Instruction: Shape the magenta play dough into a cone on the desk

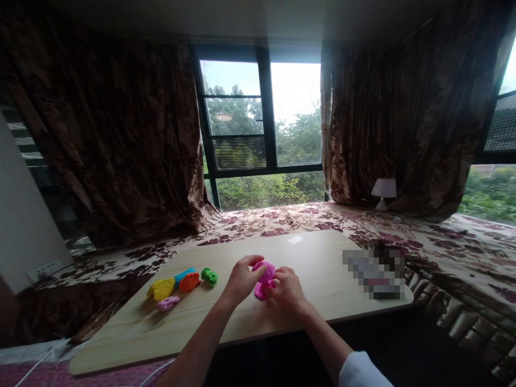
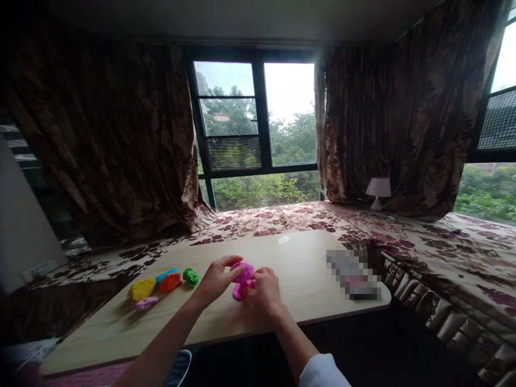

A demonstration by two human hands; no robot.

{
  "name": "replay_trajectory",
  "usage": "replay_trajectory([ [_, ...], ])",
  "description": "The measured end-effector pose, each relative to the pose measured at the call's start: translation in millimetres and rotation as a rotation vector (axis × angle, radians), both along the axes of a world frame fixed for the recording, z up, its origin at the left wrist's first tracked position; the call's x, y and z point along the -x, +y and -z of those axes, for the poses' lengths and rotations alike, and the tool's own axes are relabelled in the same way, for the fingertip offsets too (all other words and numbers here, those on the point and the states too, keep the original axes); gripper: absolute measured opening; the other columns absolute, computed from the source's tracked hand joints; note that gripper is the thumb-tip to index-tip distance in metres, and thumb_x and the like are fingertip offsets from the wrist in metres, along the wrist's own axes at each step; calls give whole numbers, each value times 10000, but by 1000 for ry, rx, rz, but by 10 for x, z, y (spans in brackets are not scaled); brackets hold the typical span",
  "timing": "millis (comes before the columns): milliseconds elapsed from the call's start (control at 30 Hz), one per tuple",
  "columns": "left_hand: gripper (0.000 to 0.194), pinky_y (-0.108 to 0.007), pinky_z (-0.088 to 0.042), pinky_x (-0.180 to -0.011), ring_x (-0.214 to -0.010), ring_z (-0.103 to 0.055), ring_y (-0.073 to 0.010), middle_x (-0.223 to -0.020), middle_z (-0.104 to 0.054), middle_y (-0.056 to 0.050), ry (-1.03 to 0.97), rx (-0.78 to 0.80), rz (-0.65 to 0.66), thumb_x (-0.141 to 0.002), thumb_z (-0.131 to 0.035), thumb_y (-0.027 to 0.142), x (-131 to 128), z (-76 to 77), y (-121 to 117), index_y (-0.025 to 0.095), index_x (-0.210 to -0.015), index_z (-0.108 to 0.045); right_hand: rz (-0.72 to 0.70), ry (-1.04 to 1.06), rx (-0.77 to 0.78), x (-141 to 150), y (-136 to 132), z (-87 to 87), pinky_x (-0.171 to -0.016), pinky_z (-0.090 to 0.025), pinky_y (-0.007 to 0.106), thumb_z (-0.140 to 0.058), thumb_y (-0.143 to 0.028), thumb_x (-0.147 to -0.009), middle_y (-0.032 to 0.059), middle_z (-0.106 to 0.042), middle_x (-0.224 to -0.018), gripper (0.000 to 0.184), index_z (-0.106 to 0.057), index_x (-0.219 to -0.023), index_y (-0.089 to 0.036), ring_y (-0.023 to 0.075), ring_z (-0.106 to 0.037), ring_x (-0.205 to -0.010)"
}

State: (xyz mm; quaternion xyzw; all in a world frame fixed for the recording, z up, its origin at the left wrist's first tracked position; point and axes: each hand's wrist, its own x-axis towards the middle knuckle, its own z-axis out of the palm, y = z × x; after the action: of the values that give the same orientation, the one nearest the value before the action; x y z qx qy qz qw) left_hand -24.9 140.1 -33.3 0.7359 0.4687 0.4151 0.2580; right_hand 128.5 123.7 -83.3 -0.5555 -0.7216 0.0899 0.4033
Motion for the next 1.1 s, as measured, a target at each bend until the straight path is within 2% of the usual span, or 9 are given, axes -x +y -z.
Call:
replay_trajectory([
  [133, 286, -405, -496, -794, -949, -587, -194, -1110, -583, -69, 49, -10, -12, -850, -538, 304, -11, 74, 13, 153, -1092, -549, 35, 26, -35, -161, -69, 41, -882, -379, 313, -632, -233, -706, 55, -649, -940, 212, -700, -906, -215, 234, -522, -991],
  [333, 266, -411, -486, -810, -952, -585, -192, -1101, -589, -65, 128, -32, -42, -849, -539, 301, -35, 102, -16, 154, -1070, -562, 76, 65, -63, -295, -116, 97, -899, -385, 315, -607, -232, -725, 64, -648, -977, 219, -697, -923, -204, 236, -536, -998],
  [467, 284, -419, -483, -819, -969, -580, -199, -1118, -583, -69, 152, -35, -64, -849, -538, 309, 17, 41, -21, 155, -1087, -555, 92, 92, -69, -306, -106, 110, -893, -394, 314, -570, -236, -755, 73, -648, -996, 228, -691, -943, -191, 233, -542, -1001],
  [733, 283, -419, -479, -825, -970, -580, -200, -1121, -584, -68, 188, -50, -94, -857, -522, 321, 129, -196, -73, 158, -1086, -557, 88, 103, -66, -329, -96, 113, -855, -417, 308, -527, -215, -778, 65, -660, -958, 214, -692, -913, -195, 223, -562, -958],
  [967, 291, -427, -476, -835, -990, -573, -206, -1140, -576, -70, 277, 8, -17, -850, -535, 313, -3, -197, -151, 161, -1098, -553, 5, 47, -105, -269, -192, 35, -881, -389, 318, -522, -170, -780, 46, -652, -945, 214, -698, -885, -231, 215, -523, -993],
  [1100, 290, -405, -493, -806, -962, -582, -199, -1145, -571, -68, 288, 76, -35, -856, -526, 307, -37, -202, -157, 169, -1111, -546, -85, -20, -126, -195, -279, 6, -915, -348, 319, -515, -100, -757, 12, -654, -910, 317, -696, -926, -298, 210, -468, -1069],
])
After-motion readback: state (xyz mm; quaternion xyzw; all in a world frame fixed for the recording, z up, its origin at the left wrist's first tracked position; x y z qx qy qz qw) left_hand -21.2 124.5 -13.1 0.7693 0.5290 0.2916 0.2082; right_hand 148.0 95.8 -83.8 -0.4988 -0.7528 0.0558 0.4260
